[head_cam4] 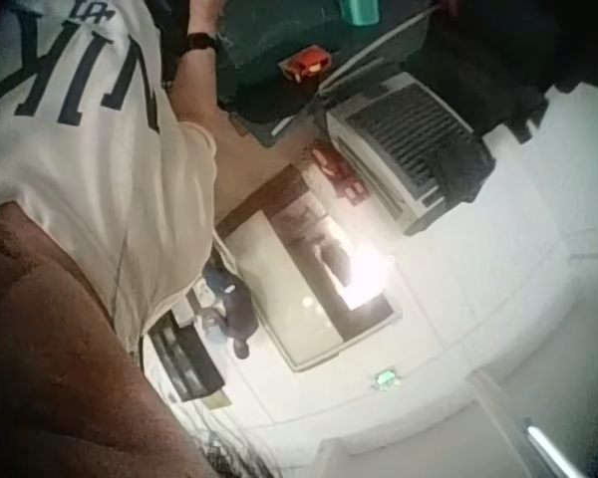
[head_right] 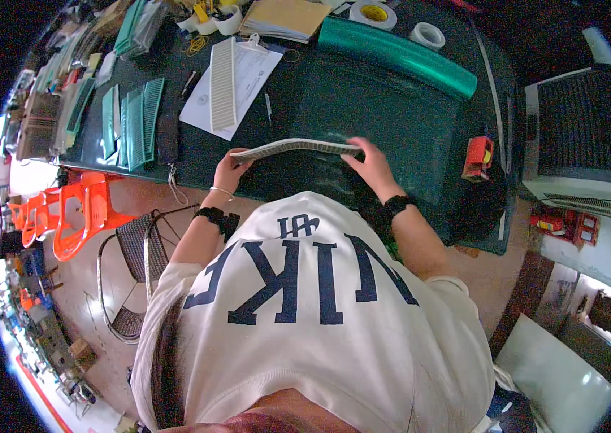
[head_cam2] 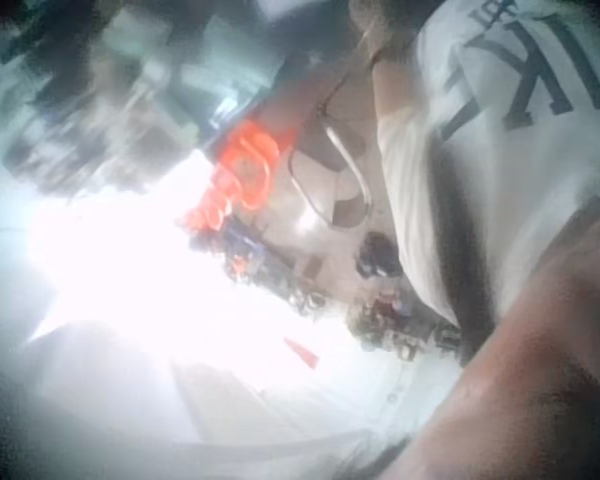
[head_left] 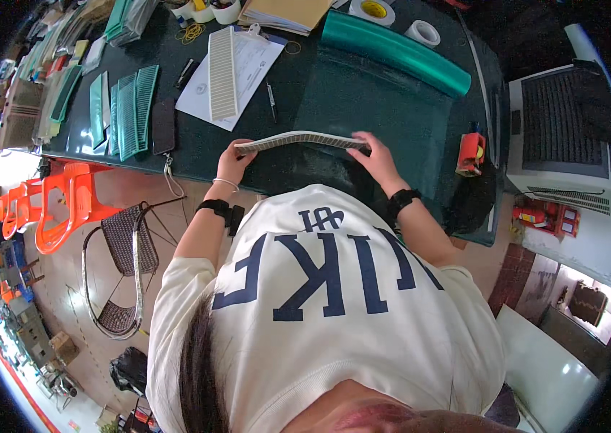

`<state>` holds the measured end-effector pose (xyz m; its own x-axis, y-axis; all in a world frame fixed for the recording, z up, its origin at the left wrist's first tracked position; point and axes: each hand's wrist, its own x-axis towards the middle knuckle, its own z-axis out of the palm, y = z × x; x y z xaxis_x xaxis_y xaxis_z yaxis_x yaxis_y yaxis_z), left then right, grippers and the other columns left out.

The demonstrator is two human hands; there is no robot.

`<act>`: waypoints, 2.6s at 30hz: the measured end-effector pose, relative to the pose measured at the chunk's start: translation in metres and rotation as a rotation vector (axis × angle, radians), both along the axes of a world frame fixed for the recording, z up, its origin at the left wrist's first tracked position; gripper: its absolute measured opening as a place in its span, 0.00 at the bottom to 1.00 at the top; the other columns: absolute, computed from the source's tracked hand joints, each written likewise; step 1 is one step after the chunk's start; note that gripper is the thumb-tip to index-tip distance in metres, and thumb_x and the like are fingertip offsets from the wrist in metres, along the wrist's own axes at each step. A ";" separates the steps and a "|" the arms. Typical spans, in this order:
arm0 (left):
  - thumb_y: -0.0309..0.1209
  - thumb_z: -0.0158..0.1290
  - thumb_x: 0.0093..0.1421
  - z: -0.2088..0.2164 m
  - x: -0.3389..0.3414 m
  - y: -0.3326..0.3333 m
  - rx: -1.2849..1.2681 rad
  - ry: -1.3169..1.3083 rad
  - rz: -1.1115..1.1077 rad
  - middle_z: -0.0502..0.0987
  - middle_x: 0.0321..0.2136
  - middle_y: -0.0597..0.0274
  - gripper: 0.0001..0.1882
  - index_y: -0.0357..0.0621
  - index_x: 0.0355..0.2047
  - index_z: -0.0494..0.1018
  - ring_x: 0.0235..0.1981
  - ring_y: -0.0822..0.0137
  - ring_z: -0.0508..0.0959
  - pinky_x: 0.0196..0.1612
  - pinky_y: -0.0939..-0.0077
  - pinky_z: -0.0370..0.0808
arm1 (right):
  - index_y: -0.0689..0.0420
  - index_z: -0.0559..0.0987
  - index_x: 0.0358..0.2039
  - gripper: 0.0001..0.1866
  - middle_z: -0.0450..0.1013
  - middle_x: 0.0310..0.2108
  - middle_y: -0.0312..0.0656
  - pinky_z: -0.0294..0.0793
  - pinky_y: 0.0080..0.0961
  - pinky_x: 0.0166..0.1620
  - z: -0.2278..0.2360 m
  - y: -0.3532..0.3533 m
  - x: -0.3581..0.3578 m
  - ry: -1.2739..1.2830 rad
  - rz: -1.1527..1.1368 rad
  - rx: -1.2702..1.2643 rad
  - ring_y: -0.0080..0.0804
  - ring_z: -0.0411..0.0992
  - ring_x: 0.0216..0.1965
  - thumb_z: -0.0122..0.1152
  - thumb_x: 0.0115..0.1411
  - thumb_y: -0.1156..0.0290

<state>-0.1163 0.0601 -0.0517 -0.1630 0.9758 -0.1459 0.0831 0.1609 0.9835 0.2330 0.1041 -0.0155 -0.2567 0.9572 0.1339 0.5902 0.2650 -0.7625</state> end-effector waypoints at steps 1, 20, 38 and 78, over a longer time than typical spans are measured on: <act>0.27 0.58 0.53 -0.001 -0.002 0.001 -0.009 0.075 -0.023 0.76 0.28 0.64 0.10 0.37 0.35 0.73 0.31 0.72 0.74 0.39 0.80 0.71 | 0.57 0.75 0.40 0.14 0.75 0.37 0.44 0.71 0.26 0.39 0.003 0.003 0.003 0.001 -0.001 0.006 0.31 0.74 0.37 0.61 0.54 0.66; 0.49 0.42 0.59 0.231 0.020 0.064 0.410 -1.198 -0.137 0.55 0.60 0.47 0.32 0.43 0.58 0.56 0.62 0.52 0.56 0.62 0.46 0.51 | 0.54 0.71 0.45 0.14 0.70 0.30 0.32 0.62 0.12 0.28 0.178 0.020 -0.051 0.953 0.314 -0.810 0.16 0.64 0.24 0.57 0.58 0.71; 0.46 0.51 0.57 0.198 0.041 0.046 0.233 -0.685 0.102 0.68 0.49 0.49 0.31 0.40 0.54 0.58 0.51 0.55 0.69 0.53 0.57 0.68 | 0.58 0.72 0.45 0.15 0.74 0.36 0.42 0.71 0.19 0.33 0.184 0.024 -0.048 1.332 0.337 -0.974 0.29 0.73 0.34 0.56 0.59 0.67; 0.28 0.55 0.56 0.250 0.054 -0.019 -0.033 -0.599 -0.339 0.71 0.47 0.56 0.25 0.37 0.54 0.63 0.48 0.63 0.71 0.51 0.68 0.68 | 0.59 0.76 0.42 0.12 0.73 0.30 0.30 0.67 0.14 0.38 0.243 0.034 -0.062 0.647 0.281 -0.433 0.16 0.69 0.31 0.59 0.58 0.69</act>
